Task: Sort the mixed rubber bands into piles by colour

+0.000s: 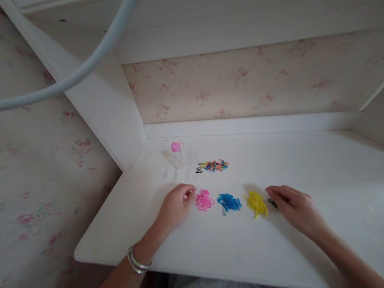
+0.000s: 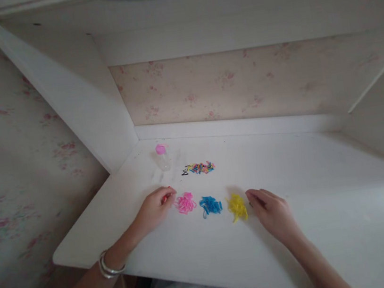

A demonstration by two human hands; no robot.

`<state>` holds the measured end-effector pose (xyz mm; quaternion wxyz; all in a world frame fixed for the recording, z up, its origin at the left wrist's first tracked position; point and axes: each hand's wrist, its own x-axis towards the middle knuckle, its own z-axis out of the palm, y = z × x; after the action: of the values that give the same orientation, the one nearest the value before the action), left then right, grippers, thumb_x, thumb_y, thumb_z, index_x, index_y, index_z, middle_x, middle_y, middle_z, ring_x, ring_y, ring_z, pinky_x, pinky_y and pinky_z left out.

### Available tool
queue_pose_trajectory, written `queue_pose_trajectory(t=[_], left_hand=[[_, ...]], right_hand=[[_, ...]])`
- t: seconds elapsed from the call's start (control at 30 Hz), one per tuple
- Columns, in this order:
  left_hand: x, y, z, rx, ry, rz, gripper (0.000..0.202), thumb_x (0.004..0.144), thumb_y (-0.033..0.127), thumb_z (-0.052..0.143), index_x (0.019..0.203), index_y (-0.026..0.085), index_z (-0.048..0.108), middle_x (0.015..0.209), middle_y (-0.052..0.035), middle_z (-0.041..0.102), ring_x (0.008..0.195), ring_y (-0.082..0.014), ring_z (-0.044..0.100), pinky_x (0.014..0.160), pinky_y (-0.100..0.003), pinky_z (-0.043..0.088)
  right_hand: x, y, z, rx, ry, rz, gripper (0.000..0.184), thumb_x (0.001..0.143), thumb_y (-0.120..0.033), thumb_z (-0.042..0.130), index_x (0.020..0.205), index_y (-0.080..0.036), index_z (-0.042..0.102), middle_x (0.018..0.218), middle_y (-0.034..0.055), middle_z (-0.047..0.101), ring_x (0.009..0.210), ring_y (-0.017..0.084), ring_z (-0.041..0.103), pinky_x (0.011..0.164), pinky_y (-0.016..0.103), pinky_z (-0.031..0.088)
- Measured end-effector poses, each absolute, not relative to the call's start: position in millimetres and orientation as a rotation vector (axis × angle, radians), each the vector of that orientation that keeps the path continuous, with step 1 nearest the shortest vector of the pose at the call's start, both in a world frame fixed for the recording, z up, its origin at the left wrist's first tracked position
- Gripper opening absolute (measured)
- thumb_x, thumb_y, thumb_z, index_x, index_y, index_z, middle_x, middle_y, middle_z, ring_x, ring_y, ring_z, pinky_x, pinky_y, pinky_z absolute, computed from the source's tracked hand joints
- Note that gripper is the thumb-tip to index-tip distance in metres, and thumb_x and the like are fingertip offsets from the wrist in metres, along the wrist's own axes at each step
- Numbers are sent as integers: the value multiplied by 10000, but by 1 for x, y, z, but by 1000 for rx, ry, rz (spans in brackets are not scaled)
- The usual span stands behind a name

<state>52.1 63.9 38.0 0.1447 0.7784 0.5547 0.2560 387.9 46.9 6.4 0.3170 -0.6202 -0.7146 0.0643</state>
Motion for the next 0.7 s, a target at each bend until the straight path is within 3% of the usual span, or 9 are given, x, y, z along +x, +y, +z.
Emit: queue_pose_trajectory(t=[0.23, 0.43, 0.7], left_hand=[[81, 140, 28, 2302, 1777, 485, 211, 873, 266, 461, 887, 201, 661, 929, -34, 667, 867, -169, 608, 784, -290, 468], [101, 176, 11, 2309, 1887, 280, 297, 880, 316, 518, 1128, 154, 540, 1125, -75, 575, 945, -181, 585, 802, -391, 500], [105, 194, 8, 2321, 1951, 155, 314, 877, 310, 525, 1153, 159, 528, 1151, -79, 561, 968, -191, 579, 810, -397, 499]], right_hand=[[387, 34, -7, -1504, -1757, -50, 309, 854, -424, 486, 898, -201, 695, 866, 30, 716, 754, 170, 666, 722, 268, 513], [390, 31, -9, -1428, -1823, -86, 272, 873, -366, 487, 914, -192, 693, 877, 31, 716, 765, 157, 672, 741, 257, 529], [390, 29, -8, -1397, -1840, -77, 234, 876, -324, 498, 942, -192, 679, 845, 29, 703, 719, 137, 664, 678, 226, 526]])
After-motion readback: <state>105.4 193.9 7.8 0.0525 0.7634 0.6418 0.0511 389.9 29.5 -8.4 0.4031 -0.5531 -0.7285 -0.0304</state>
